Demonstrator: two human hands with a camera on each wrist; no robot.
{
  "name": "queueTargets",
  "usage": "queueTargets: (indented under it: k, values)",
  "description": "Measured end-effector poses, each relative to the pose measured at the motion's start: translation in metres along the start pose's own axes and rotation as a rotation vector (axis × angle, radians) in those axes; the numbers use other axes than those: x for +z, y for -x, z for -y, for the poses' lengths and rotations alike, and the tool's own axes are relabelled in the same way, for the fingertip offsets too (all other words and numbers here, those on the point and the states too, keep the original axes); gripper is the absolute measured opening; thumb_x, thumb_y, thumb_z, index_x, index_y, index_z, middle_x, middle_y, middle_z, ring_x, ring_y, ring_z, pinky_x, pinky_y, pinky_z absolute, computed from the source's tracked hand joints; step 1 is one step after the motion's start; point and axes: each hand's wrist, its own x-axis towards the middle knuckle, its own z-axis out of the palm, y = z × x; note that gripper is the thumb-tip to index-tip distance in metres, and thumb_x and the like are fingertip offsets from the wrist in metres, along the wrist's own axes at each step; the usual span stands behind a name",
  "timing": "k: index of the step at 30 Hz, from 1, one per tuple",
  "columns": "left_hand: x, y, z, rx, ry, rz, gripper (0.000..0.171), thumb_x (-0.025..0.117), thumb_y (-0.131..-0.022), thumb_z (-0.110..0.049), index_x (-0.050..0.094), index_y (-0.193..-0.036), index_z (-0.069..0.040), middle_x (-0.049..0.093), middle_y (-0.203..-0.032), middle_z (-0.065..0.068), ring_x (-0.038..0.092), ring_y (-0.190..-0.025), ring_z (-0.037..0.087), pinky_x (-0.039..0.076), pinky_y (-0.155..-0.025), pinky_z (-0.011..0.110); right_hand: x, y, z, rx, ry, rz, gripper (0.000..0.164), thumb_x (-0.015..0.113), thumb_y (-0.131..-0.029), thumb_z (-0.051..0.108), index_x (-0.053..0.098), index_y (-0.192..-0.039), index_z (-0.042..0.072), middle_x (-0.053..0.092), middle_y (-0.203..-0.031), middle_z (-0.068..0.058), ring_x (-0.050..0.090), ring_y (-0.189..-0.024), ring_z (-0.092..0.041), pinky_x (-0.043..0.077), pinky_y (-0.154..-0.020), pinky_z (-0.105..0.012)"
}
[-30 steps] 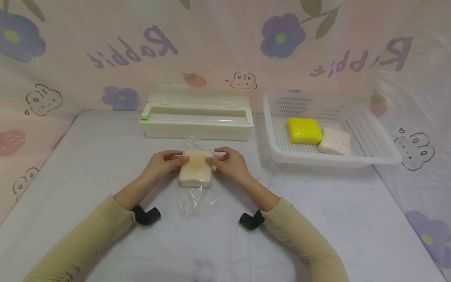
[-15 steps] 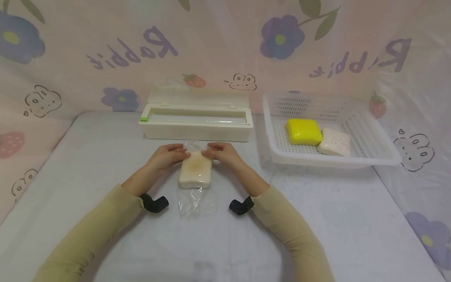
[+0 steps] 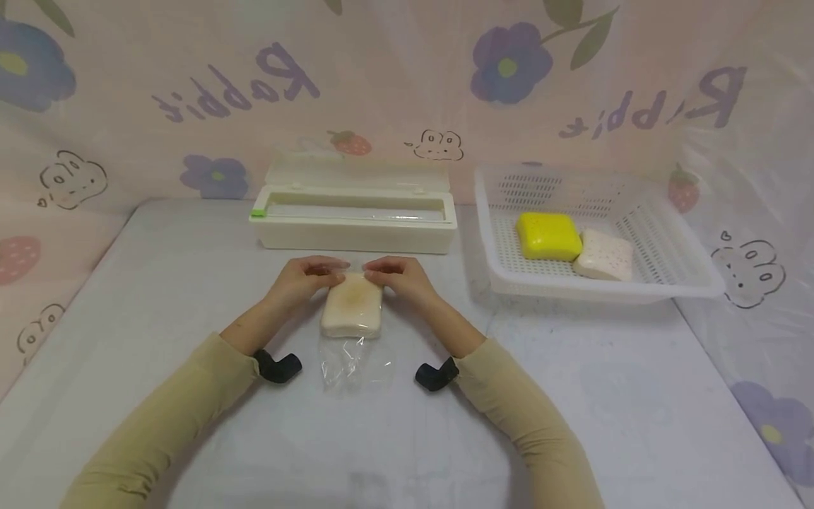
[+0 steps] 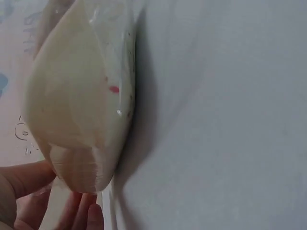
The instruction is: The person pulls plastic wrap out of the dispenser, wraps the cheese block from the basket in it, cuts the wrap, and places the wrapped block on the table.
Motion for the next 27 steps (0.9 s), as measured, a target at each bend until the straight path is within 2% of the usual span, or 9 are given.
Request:
queueTargets:
  k: [3, 6, 11, 16, 20, 23, 27]
  values:
    - [0.000, 0.002, -0.001, 0.113, -0.088, -0.014, 0.028, 0.071, -0.085, -0.011, 0.069, -0.113, -0.005, 0.069, -0.103, 0.011, 0.060, -0.094, 0.020, 0.048, -0.083, 0.027, -0.003, 0.002, 0.001, -0.095, 0.000, 0.034, 0.032, 0.066, -0.089, 0.013, 0.065, -0.119, 0.001, 0.067, -0.118, -0.014, 0.061, -0.110, -0.020, 0.044, -0.099, -0.031]
    - [0.000, 0.004, -0.002, 0.205, -0.151, -0.030, 0.028, 0.070, -0.086, -0.009, 0.069, -0.113, -0.003, 0.070, -0.107, 0.015, 0.066, -0.098, 0.025, 0.053, -0.089, 0.032, -0.006, 0.004, 0.002, -0.218, 0.010, 0.074, 0.037, 0.064, -0.090, 0.006, 0.060, -0.125, -0.002, 0.062, -0.125, -0.019, 0.061, -0.115, -0.029, 0.046, -0.101, -0.033]
    - [-0.001, 0.012, -0.004, 0.327, -0.212, -0.062, 0.027, 0.068, -0.086, -0.008, 0.068, -0.112, 0.000, 0.070, -0.109, 0.018, 0.066, -0.104, 0.031, 0.053, -0.092, 0.039, -0.006, 0.005, 0.001, -0.384, 0.039, 0.119, 0.033, 0.063, -0.090, 0.004, 0.061, -0.122, -0.004, 0.063, -0.125, -0.018, 0.060, -0.116, -0.028, 0.047, -0.101, -0.034]
    - [-0.004, 0.024, -0.004, 0.492, -0.307, 0.004, 0.033, 0.069, -0.086, -0.013, 0.066, -0.116, 0.000, 0.067, -0.118, 0.017, 0.061, -0.114, 0.032, 0.049, -0.098, 0.044, -0.009, 0.011, 0.003, -0.494, 0.131, 0.141, 0.026, 0.060, -0.092, 0.005, 0.066, -0.117, -0.001, 0.065, -0.121, -0.016, 0.056, -0.122, -0.026, 0.043, -0.105, -0.037]
    - [-0.008, 0.031, -0.002, 0.618, -0.434, 0.079, 0.037, 0.066, -0.089, -0.015, 0.063, -0.121, 0.003, 0.063, -0.125, 0.019, 0.057, -0.121, 0.033, 0.043, -0.104, 0.047, -0.014, 0.016, 0.004, -0.500, 0.212, 0.133, 0.023, 0.061, -0.092, 0.006, 0.070, -0.112, 0.004, 0.067, -0.121, -0.011, 0.055, -0.124, -0.023, 0.041, -0.107, -0.036]
    - [-0.010, 0.033, 0.001, 0.646, -0.522, 0.139, 0.041, 0.060, -0.094, -0.018, 0.058, -0.127, 0.005, 0.057, -0.132, 0.019, 0.050, -0.128, 0.033, 0.039, -0.108, 0.047, -0.017, 0.018, 0.002, -0.500, 0.254, 0.146, 0.022, 0.062, -0.091, 0.006, 0.071, -0.112, 0.006, 0.066, -0.123, -0.009, 0.055, -0.125, -0.021, 0.040, -0.108, -0.035]
    - [-0.013, 0.037, 0.004, 0.617, -0.650, 0.243, 0.047, 0.049, -0.100, -0.025, 0.047, -0.138, 0.003, 0.043, -0.147, 0.017, 0.037, -0.139, 0.031, 0.031, -0.113, 0.047, -0.022, 0.021, -0.003, -0.538, 0.328, 0.192, 0.027, 0.063, -0.091, 0.009, 0.069, -0.117, 0.008, 0.062, -0.130, -0.006, 0.053, -0.127, -0.020, 0.039, -0.109, -0.037]
